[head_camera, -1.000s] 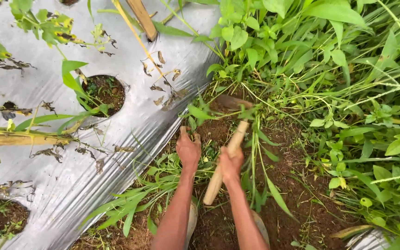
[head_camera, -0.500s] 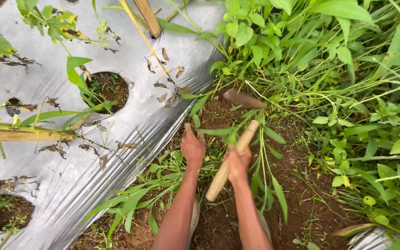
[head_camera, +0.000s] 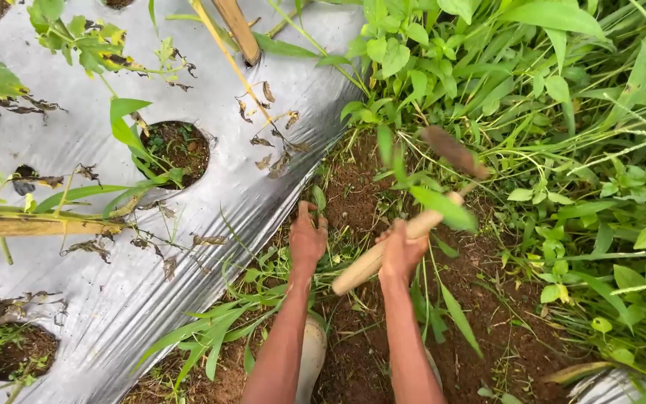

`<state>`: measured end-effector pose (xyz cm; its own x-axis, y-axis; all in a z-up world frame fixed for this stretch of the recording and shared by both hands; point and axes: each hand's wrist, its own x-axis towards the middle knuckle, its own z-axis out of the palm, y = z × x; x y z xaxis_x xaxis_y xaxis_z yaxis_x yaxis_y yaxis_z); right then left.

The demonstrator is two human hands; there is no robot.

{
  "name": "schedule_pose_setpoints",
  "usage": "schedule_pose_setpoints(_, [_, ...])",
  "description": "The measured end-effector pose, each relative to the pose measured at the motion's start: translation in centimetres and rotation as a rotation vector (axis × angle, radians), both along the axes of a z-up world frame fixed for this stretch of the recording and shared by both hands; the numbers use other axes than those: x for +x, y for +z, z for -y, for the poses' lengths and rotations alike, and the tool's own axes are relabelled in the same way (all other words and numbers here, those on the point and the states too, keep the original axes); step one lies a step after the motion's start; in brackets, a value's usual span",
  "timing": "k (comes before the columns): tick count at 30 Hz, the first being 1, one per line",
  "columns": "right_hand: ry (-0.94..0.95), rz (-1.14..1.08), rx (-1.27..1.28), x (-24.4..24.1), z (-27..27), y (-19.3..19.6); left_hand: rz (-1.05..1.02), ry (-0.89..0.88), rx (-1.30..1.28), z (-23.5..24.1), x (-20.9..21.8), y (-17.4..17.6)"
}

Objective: Using a hand hoe to remove weeds from the soil between plastic-covered crop rows in a field.

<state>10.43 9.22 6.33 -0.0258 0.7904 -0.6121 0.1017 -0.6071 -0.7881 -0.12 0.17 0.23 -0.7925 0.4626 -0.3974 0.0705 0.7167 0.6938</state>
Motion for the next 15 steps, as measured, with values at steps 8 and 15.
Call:
schedule_pose_setpoints(8, [0.185,0.065,-0.086,0.0,3.3,-2.6,0.063,0.020,0.006,0.3,0.3,2.0])
schedule_pose_setpoints(15, [-0.114,0.055,0.102,-1.0,2.3,-2.8,0.076,0.039,-0.057,0.3,0.0,0.8])
